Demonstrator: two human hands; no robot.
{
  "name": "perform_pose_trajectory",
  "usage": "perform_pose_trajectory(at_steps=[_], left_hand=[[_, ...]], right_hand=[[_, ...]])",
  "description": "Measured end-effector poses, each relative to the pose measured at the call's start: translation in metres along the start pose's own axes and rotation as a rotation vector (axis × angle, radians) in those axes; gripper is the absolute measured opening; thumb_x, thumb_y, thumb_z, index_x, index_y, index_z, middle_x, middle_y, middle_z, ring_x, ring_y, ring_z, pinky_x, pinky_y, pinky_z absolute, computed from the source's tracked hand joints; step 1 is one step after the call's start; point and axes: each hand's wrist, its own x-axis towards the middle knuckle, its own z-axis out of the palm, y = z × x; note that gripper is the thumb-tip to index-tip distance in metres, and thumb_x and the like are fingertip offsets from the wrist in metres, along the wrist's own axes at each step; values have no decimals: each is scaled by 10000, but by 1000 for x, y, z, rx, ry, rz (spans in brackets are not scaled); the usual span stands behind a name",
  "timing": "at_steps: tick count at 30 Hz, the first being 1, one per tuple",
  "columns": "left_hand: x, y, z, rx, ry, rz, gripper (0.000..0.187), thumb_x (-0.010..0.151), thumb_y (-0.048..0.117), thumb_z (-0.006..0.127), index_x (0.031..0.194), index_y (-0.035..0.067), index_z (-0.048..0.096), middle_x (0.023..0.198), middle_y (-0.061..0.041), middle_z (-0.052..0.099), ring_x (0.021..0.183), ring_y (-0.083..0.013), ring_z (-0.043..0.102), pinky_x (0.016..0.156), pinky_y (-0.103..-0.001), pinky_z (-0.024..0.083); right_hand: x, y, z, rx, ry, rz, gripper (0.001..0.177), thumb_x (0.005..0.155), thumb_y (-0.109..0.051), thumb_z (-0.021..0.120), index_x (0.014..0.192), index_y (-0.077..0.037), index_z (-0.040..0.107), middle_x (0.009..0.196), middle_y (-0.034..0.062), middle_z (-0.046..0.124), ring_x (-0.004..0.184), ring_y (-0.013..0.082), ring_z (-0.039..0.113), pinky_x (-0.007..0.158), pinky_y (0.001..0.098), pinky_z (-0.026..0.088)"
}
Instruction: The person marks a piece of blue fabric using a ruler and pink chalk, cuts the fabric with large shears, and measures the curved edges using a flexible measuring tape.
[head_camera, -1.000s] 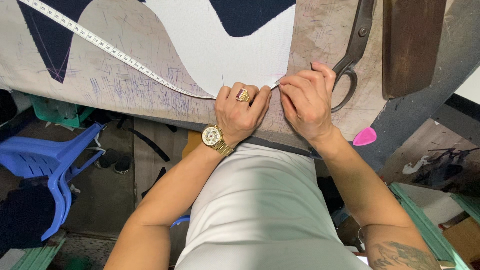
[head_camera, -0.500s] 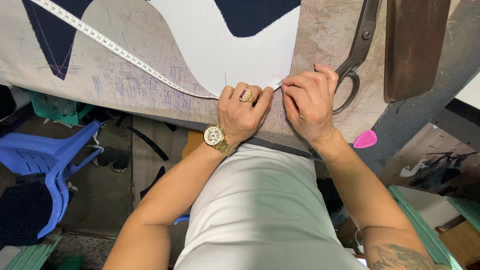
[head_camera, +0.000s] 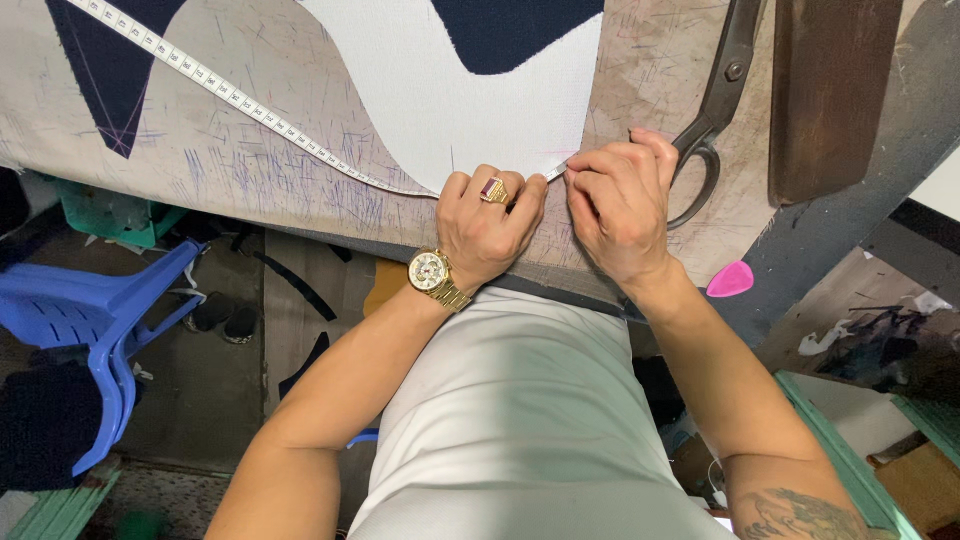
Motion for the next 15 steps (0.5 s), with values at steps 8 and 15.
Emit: perform_pose_trajectory(at_steps=[8,15], left_hand=[[3,0,-2,6,-2,6,128,974,117,624,873,72,689,725,-45,507,626,-230,534,531,-337,408],[5,1,-3,10,-2,4,130,966,108,649,844,78,679,715,-41,503,621,-231,526,524,-339,401]], right_hand=[[-1,1,1,5,5,-5,171,920,86,780,821,-8,676,961,103,747,883,306,636,995,539,420],[4,2,-4,-7,-25,-52,144,934,74,761,840,-6,688,1024,110,756,926,295,635,991,529,425]])
